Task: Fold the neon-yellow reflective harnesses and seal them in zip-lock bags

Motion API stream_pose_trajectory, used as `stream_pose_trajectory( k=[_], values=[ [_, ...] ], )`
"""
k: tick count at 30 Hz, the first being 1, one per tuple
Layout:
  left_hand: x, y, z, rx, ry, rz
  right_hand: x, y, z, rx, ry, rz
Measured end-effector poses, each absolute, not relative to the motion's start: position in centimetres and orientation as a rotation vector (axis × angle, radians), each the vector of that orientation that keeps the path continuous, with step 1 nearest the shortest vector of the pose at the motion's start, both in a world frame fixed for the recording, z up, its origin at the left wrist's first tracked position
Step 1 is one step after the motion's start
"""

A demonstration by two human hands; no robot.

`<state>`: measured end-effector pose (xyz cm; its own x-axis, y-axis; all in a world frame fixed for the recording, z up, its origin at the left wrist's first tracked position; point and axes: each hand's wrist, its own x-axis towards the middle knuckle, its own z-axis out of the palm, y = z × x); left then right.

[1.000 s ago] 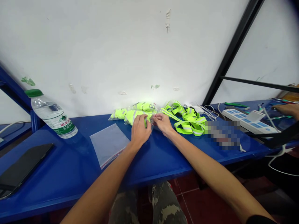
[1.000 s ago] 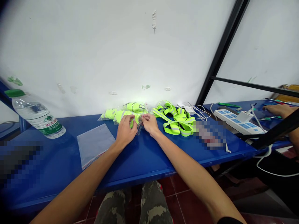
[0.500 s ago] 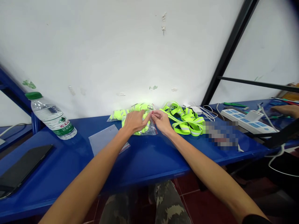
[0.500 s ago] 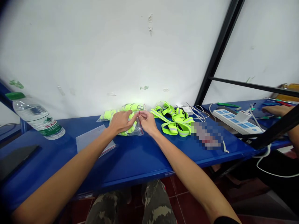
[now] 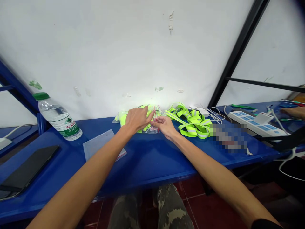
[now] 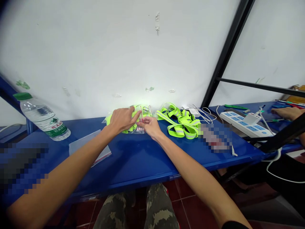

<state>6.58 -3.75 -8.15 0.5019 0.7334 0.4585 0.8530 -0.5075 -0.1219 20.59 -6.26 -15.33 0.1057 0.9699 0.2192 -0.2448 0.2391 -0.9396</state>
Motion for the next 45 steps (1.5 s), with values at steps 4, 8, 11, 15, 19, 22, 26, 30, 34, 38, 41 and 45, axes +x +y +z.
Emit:
stream_pose_trajectory(
  k=[4, 8, 11, 15, 19, 22, 26, 30, 34, 38, 41, 45],
  values=[
    [5.9, -4.1, -7.0, -2.551, -1.388, -0.506, 20.4, -6.7, -15.1, -0.864, -0.991, 1.184],
    [3.6, -4.3, -7.7, -2.687, -1.532, -0.471, 19.5, -7.4, -15.5, -0.844, -1.034, 1.323],
    [2.9, -4.1, -9.3, -2.728, -1.630, -0.439, 19.0, -7.4, -16.2, -0.874, -1.059, 1.344],
    [4.5, -3.2, -11.3, -2.563, -1.716, -0.510, 19.4, -6.7, -16.8, -0.965, -1.016, 1.346],
    [6.1, -1.8, -12.6, -2.507, -1.674, -0.546, 20.2, -6.0, -17.1, -0.998, -0.948, 1.356],
    [6.4, -0.8, -13.1, -2.522, -1.612, -0.570, 20.6, -5.8, -17.0, -1.007, -0.936, 1.366],
    [6.6, 0.0, -13.2, -2.586, -1.510, -0.562, 20.9, -5.7, -16.6, -1.013, -0.965, 1.395],
    [6.7, -0.2, -12.8, -2.617, -1.406, -0.552, 21.1, -5.5, -16.7, -1.010, -1.018, 1.334],
    [7.1, -1.2, -11.8, -2.555, -1.347, -0.489, 20.5, -5.0, -17.2, -1.029, -1.019, 1.177],
    [8.0, -2.3, -11.4, -2.438, -1.358, -0.505, 19.7, -4.6, -17.5, -1.041, -1.085, 1.012],
    [8.5, -2.4, -12.1, -2.503, -1.408, -0.586, 19.6, -4.5, -17.7, -1.043, -1.137, 0.908],
    [8.6, -1.8, -13.1, -2.546, -1.434, -0.624, 20.1, -4.5, -17.9, -1.061, -1.185, 0.939]
  ],
)
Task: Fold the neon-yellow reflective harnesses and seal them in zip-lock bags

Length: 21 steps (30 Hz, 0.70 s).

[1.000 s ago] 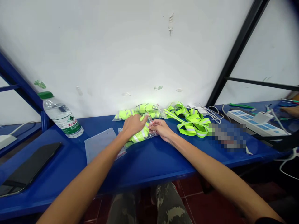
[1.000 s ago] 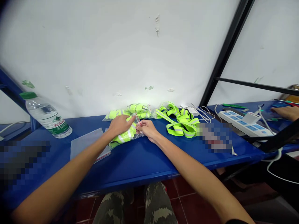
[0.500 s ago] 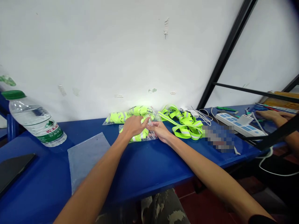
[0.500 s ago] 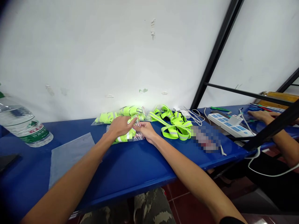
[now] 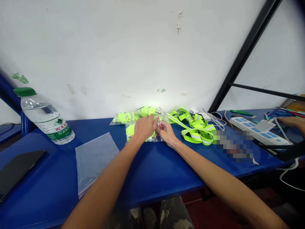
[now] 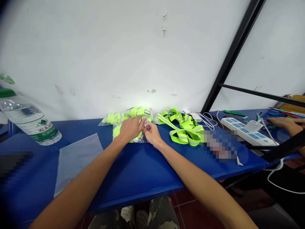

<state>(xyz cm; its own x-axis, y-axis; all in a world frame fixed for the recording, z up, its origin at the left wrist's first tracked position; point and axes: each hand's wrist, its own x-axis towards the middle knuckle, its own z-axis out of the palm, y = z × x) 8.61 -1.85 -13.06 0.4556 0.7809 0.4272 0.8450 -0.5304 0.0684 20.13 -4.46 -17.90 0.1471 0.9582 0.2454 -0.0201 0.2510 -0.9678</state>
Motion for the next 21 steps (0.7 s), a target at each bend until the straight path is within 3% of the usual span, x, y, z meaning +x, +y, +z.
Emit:
stream_pose_trajectory(
  k=[21],
  values=[
    [8.1, -1.8, -13.0, -2.306, -1.608, -0.772, 24.7, -5.7, -15.7, -1.097, -1.320, 1.394]
  ],
)
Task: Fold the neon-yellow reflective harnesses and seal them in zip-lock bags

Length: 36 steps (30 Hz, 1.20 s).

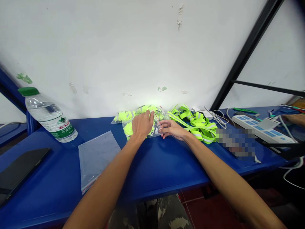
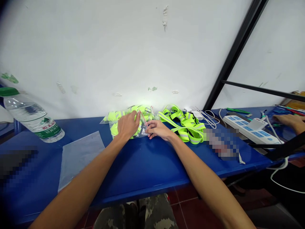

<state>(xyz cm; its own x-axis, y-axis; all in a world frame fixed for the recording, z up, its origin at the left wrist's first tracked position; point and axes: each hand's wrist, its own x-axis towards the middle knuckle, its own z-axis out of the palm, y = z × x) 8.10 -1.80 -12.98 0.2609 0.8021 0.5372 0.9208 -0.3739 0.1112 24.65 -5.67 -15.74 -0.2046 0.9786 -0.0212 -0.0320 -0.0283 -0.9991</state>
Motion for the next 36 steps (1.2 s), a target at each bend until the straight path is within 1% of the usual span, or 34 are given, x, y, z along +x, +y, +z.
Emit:
stream_pose_trajectory(
  k=[11, 22, 36],
  values=[
    [8.0, -1.7, -13.0, -2.237, -1.640, -0.816, 25.1, -6.3, -14.5, -1.186, -1.434, 1.332],
    [8.0, -1.4, -13.2, -2.203, -1.658, -0.866, 25.1, -6.0, -14.9, -1.177, -1.436, 1.239],
    [8.0, -1.4, -13.2, -2.189, -1.675, -0.889, 24.9, -6.0, -15.1, -1.152, -1.397, 1.248]
  ],
)
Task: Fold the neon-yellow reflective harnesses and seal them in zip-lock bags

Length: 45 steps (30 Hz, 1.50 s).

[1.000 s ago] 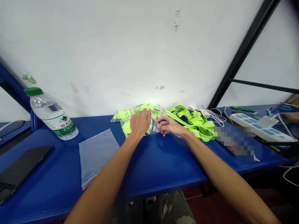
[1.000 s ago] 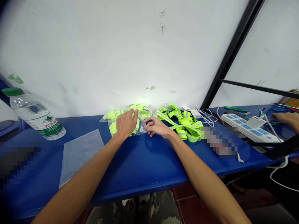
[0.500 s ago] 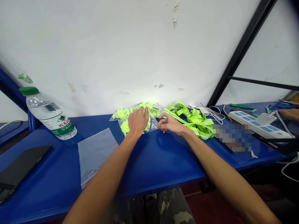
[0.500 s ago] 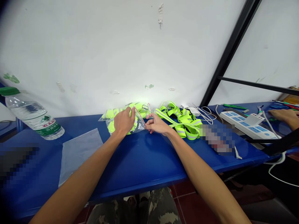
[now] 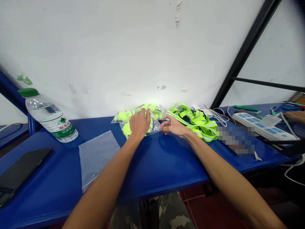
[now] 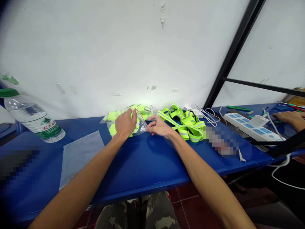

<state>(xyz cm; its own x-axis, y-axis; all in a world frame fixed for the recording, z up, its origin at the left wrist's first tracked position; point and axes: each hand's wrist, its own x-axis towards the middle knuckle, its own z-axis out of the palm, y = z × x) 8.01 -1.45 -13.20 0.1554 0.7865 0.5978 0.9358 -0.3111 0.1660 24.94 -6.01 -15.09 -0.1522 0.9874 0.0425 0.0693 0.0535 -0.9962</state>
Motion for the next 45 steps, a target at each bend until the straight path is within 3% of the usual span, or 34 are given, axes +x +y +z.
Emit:
stream_pose_trajectory(
  k=[45],
  values=[
    [8.1, -2.0, -13.2, -2.224, -1.632, -0.858, 23.5, -5.3, -16.1, -1.038, -1.227, 1.086]
  ],
)
